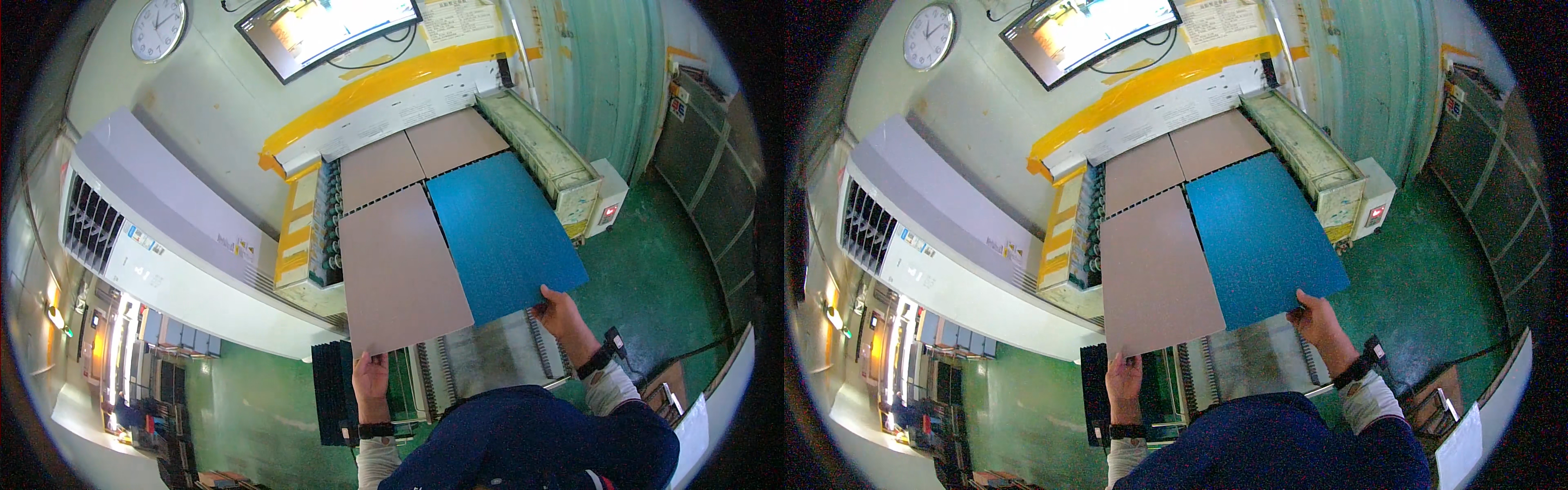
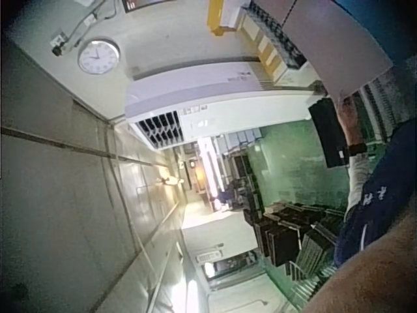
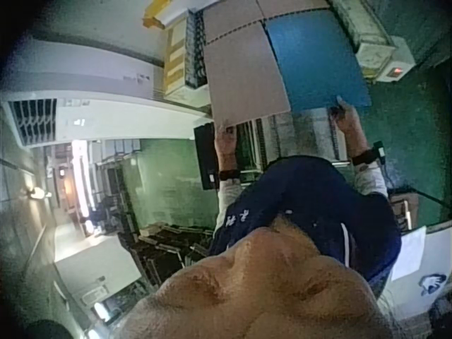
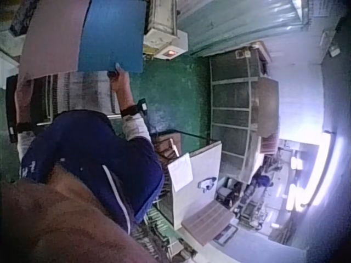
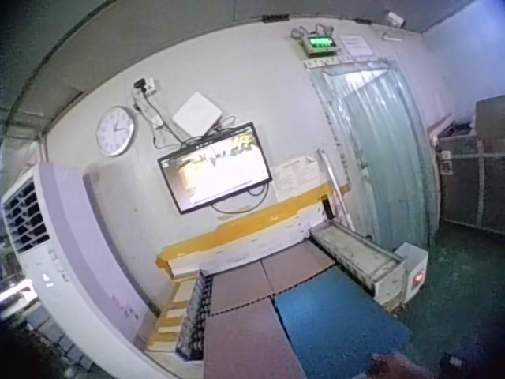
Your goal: The recorder picks up circuit boards from a rack and places them onto a conveyor or processing machine.
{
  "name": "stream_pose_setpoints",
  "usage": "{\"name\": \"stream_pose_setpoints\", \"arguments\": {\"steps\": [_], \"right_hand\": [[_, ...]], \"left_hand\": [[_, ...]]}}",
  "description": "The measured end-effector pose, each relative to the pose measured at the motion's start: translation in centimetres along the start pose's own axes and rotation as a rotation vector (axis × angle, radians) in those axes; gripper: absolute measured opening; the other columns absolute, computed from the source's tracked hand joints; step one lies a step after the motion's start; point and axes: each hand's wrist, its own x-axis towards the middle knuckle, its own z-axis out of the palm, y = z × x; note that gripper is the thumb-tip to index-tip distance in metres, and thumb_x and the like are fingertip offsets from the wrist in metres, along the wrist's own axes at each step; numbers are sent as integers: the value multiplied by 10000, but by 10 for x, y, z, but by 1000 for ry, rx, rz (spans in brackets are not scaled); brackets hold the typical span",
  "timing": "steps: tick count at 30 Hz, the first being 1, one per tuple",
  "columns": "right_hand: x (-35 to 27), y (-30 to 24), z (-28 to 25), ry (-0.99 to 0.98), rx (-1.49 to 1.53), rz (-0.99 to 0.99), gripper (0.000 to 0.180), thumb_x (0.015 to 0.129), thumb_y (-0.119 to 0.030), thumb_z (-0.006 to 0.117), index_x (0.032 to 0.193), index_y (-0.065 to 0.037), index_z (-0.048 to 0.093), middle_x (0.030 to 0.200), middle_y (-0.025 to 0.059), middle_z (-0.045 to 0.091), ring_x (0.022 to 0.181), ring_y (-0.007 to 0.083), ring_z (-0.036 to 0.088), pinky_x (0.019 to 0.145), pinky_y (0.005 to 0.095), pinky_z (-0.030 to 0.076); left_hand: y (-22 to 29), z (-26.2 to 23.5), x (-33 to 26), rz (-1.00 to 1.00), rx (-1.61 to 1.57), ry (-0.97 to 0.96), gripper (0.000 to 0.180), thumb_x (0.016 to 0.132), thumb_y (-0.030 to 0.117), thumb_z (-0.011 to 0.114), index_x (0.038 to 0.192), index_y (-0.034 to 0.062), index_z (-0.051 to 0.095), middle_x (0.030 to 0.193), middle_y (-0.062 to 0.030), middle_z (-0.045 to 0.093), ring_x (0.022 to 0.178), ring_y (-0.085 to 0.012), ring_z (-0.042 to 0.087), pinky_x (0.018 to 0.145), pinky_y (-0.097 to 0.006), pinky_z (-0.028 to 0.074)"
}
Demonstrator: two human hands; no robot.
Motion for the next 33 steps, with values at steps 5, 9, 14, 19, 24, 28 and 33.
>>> {"name": "stream_pose_setpoints", "arguments": {"steps": [5, 9, 14, 19, 24, 28, 33], "right_hand": [[7, -2, 0, 20, 17, 17, 134, 842, -176, 594, 912, -70, 550, 782, 60, 570, 612, 228, 554, 565, 371, 487], [15, -3, 2, 21, 34, 23, 142, 851, -171, 581, 917, -52, 544, 780, 63, 576, 598, 223, 555, 546, 360, 487], [12, -8, 11, -18, 20, -4, 135, 861, -168, 564, 916, -46, 547, 789, 67, 583, 612, 220, 562, 546, 349, 486], [19, -8, 9, -34, 2, 0, 131, 862, -174, 561, 905, -51, 552, 788, 65, 585, 615, 217, 564, 552, 341, 484], [23, -10, 12, -30, 11, 22, 127, 856, -176, 568, 902, -60, 550, 787, 64, 586, 644, 214, 569, 557, 342, 487], [24, -12, 14, -23, -8, 14, 135, 857, -176, 564, 924, -60, 546, 803, 64, 586, 656, 215, 570, 566, 347, 489], [28, -13, 19, -6, -7, 4, 148, 856, -171, 562, 961, -69, 539, 844, 61, 582, 666, 215, 568, 576, 352, 492]], "left_hand": [[0, 0, 5, 15, 27, -9, 208, 847, 9, 517, 1050, 28, 558, 1093, -109, 589, 1018, -241, 558, 905, -415, 457], [0, 2, 9, 22, 10, -12, 221, 847, 4, 512, 1065, 24, 547, 1100, -110, 583, 1023, -241, 553, 910, -416, 453], [2, 6, 12, 1, 9, -10, 208, 845, 2, 516, 1050, 21, 550, 1089, -112, 587, 1022, -239, 551, 907, -409, 455], [1, 5, 20, 22, 50, 11, 204, 835, 17, 535, 1037, 29, 565, 1068, -99, 593, 1006, -228, 551, 895, -395, 455], [4, 2, 26, -8, 34, 3, 201, 830, -3, 540, 1027, 36, 557, 1054, -94, 594, 991, -225, 559, 893, -394, 465], [4, 4, 30, -11, 41, 21, 188, 840, 4, 530, 1024, 36, 548, 1030, -82, 594, 971, -213, 559, 886, -389, 471], [5, 3, 35, -16, 43, 32, 176, 852, 11, 516, 1025, 29, 542, 1026, -82, 592, 967, -208, 559, 893, -391, 470]]}}
